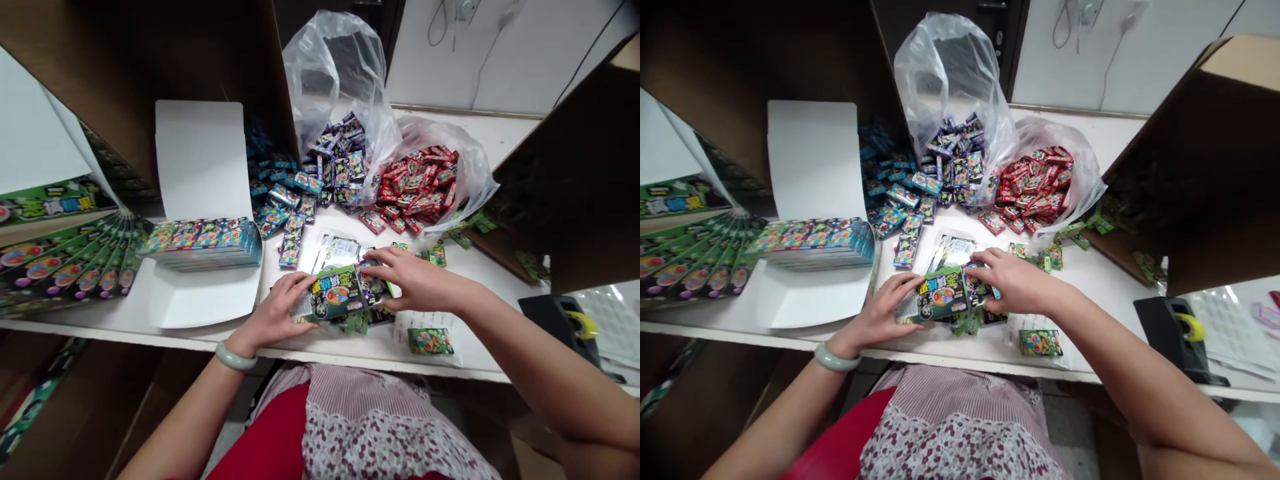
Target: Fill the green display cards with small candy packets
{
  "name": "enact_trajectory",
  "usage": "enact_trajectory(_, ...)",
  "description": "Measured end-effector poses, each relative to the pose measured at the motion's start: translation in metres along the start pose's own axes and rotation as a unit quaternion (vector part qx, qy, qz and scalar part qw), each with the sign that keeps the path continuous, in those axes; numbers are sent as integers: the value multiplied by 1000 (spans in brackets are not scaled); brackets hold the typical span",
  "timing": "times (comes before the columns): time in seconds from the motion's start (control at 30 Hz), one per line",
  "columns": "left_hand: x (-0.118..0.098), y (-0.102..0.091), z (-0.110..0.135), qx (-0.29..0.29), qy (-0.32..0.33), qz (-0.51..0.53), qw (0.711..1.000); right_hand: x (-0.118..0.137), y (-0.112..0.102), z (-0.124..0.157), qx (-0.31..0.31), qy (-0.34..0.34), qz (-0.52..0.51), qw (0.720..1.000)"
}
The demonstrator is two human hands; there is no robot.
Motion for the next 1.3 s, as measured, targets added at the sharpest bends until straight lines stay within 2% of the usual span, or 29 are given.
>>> enact_trajectory(0.23,5,6,6,8,-16,35,999,6,1,-7,25,-13,3,1000)
enact_trajectory(0.5,-2,8,7,39,-6,42,998,14,3,-8,34,-24,-38,998)
enact_trajectory(0.67,1,7,5,27,-14,38,999,2,7,-9,2,6,-78,997)
enact_trajectory(0.87,5,11,3,35,-25,33,999,-4,16,-13,8,7,-63,998)
enact_trajectory(0.97,5,12,1,29,-24,35,999,-8,19,-13,13,8,-94,995)
enact_trajectory(1.03,5,11,1,15,-26,36,999,-12,19,-10,-15,20,-117,993)
enact_trajectory(1.13,7,6,1,-24,-35,29,999,-23,16,1,-98,75,-96,988)
enact_trajectory(1.2,8,5,2,-41,-34,22,998,-26,23,7,-131,102,-103,981)
enact_trajectory(1.3,11,5,2,-55,-37,23,998,-32,42,7,-152,134,-178,963)
Point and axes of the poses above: each hand's wrist, its own z-axis away from the middle knuckle, its own y-axis out of the palm, x = y × z, the point moved 10 cm from there along -z, towards the middle knuckle, and after that the axes turned 15 degrees about -y, right-handed, at the moved point
